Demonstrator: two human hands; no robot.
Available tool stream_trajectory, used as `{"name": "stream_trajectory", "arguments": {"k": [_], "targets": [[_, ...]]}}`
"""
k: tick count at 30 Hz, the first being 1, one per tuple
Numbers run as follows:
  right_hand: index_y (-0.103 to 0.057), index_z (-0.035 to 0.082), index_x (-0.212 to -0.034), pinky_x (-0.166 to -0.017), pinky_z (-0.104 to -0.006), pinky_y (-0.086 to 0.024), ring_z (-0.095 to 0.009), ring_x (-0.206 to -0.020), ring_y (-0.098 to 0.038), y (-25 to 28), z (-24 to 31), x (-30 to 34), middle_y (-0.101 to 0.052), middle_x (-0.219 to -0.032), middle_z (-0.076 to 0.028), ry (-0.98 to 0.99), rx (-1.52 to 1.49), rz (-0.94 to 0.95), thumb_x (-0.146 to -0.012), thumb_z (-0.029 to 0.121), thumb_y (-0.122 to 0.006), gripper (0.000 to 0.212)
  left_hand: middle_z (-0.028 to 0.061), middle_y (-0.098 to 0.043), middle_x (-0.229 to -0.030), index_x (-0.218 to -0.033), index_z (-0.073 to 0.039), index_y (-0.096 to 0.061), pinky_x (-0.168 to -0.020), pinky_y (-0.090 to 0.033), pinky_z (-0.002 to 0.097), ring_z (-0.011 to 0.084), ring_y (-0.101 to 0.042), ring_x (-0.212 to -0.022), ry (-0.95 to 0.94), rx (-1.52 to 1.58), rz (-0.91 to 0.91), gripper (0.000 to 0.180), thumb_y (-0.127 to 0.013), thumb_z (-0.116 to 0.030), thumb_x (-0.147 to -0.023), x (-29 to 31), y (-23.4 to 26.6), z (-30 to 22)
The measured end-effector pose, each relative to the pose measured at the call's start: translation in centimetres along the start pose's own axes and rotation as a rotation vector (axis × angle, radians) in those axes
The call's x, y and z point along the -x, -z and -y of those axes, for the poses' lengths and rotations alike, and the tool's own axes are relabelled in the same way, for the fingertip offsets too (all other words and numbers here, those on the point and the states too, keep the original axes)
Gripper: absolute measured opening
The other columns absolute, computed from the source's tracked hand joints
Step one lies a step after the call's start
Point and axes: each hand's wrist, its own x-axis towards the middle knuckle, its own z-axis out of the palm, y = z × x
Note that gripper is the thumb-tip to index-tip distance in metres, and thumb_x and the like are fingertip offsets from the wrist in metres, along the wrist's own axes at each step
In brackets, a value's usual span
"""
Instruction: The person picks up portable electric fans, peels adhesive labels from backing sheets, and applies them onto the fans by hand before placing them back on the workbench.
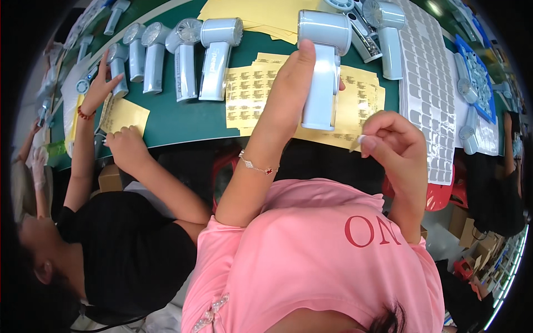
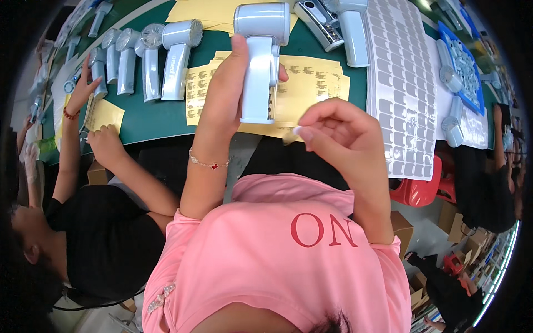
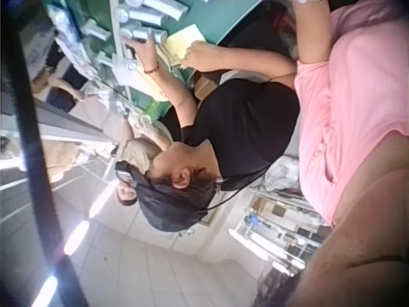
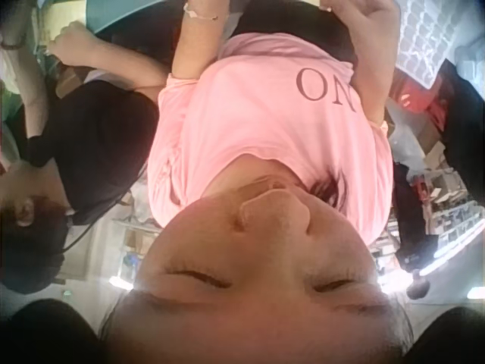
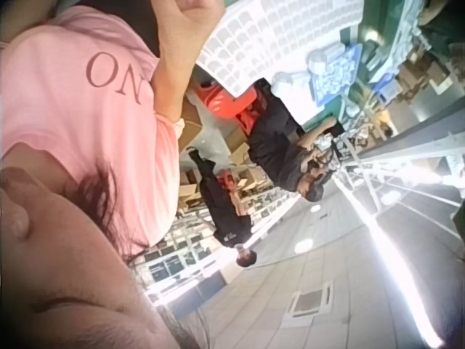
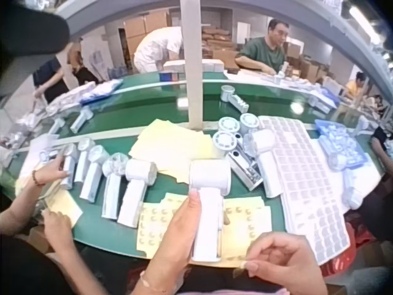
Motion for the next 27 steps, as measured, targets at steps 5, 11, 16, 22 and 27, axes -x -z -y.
{"name": "stream_trajectory", "arguments": {"k": [5, 11, 16, 22, 27], "targets": [[-0.054, -0.004, -0.091, -0.06, -0.0162, -0.044, -0.005, -0.072, -0.054, -2.1, -0.3, -0.2, -0.057, -0.083, -0.004, 0.01, -0.062, 0.013, -0.079, -0.004, -0.06, 0.012, 0.0079, -0.059, -0.073, -0.097, -0.003, -0.051, -0.06, -0.045, 0.0231, 0.0097, -0.054, -0.065, -0.065, -0.022, -0.101, 0.042, -0.036, -0.042, -0.094, 1.1, -1.2, 0.0], [-0.053, -0.005, -0.091, -0.065, -0.0176, -0.046, -0.007, -0.073, -0.054, -2.6, -0.7, 0.2, -0.056, -0.084, -0.004, 0.058, -0.051, 0.0, -0.08, -0.005, -0.058, 0.012, 0.0073, -0.059, -0.073, -0.097, -0.003, -0.051, -0.058, -0.043, 0.0224, 0.0087, -0.053, -0.064, -0.143, -0.025, -0.158, 0.041, -0.035, -0.041, -0.094, 1.6, -1.7, 0.1], [-0.053, -0.006, -0.091, -0.067, -0.0186, -0.047, -0.007, -0.073, -0.055, -2.6, -0.8, 0.3, -0.056, -0.084, -0.005, 0.091, -0.099, 0.017, -0.08, -0.006, -0.057, 0.012, 0.0071, -0.059, -0.074, -0.098, -0.003, -0.051, -0.057, -0.042, 0.0213, 0.0078, -0.052, -0.063, -0.123, -0.047, -0.143, 0.042, -0.033, -0.042, -0.094, 2.3, -2.1, -0.6], [-0.053, -0.006, -0.091, -0.065, -0.0177, -0.046, -0.007, -0.072, -0.054, -2.7, -0.6, 0.5, -0.056, -0.083, -0.004, 0.075, -0.085, 0.007, -0.08, -0.006, -0.058, 0.012, 0.0113, -0.058, -0.069, -0.093, -0.001, -0.044, -0.049, -0.045, 0.0236, 0.0115, -0.056, -0.056, -0.174, 0.05, -0.128, 0.042, -0.04, -0.043, -0.092, 2.1, -2.0, -0.1], [-0.054, -0.005, -0.091, -0.063, -0.0165, -0.045, -0.006, -0.071, -0.054, -2.9, -0.6, 0.5, -0.057, -0.081, -0.004, 0.078, -0.072, 0.002, -0.08, -0.006, -0.058, 0.012, 0.0112, -0.058, -0.069, -0.093, -0.001, -0.044, -0.049, -0.045, 0.0233, 0.0112, -0.055, -0.055, -0.192, 0.061, -0.107, 0.042, -0.04, -0.043, -0.092, 2.2, -1.9, 0.0]]}}
